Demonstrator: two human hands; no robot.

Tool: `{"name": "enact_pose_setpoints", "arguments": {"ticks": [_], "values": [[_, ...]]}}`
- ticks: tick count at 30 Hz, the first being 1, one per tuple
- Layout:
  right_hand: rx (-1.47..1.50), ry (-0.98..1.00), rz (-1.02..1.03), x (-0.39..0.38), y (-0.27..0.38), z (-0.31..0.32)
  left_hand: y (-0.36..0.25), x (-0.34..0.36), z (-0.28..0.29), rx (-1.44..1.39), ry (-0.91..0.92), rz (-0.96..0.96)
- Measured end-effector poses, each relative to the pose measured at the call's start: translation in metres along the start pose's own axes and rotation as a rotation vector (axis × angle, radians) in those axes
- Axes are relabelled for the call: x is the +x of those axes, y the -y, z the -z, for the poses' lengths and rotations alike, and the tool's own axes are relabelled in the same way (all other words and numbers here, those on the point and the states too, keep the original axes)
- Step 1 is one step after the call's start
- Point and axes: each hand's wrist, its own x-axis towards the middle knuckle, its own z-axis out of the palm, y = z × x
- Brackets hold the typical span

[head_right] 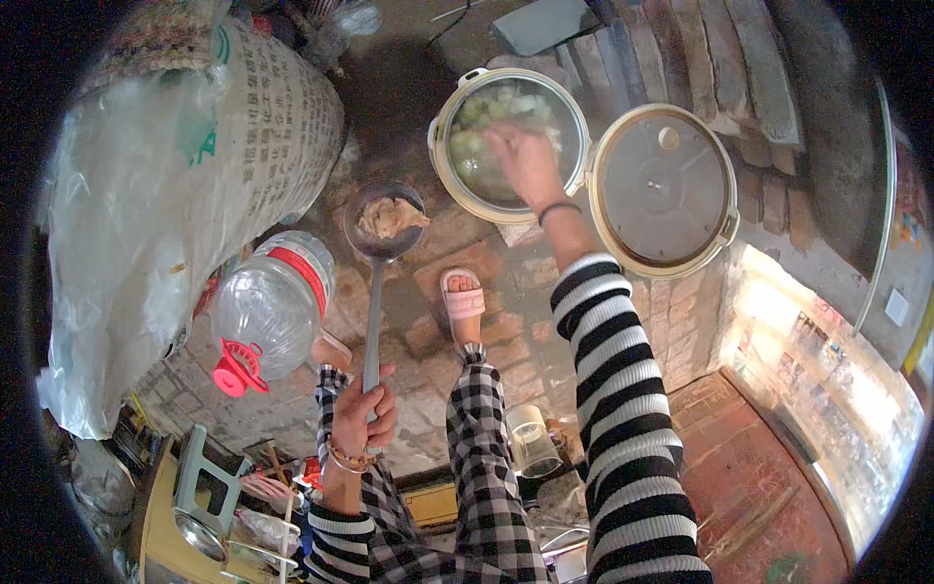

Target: The person walks through a cluttered garage and enters a kitchen area. They stir food in a wok, transfer cooked items into bowls, and use a ladle and chopsticks to handle ingredients from a pot.

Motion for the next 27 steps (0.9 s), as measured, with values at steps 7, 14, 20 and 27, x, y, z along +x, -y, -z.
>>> {"name": "enact_pose_setpoints", "arguments": {"ticks": [7, 14, 20, 27], "values": [[-0.135, 0.181, 0.148, -0.044, 0.003, 0.013, -0.006, 0.003, 0.002, 0.006, -0.047, 0.037], [0.094, -0.066, -0.130, -0.071, -0.006, 0.035, -0.009, 0.006, 0.002, -0.005, 0.005, 0.015], [0.460, -0.455, -0.363, -0.021, 0.006, 0.052, -0.013, 0.008, -0.005, 0.026, -0.040, 0.021], [0.477, -0.594, -0.412, -0.032, -0.005, 0.078, -0.015, 0.010, -0.003, -0.002, -0.039, 0.012]]}}
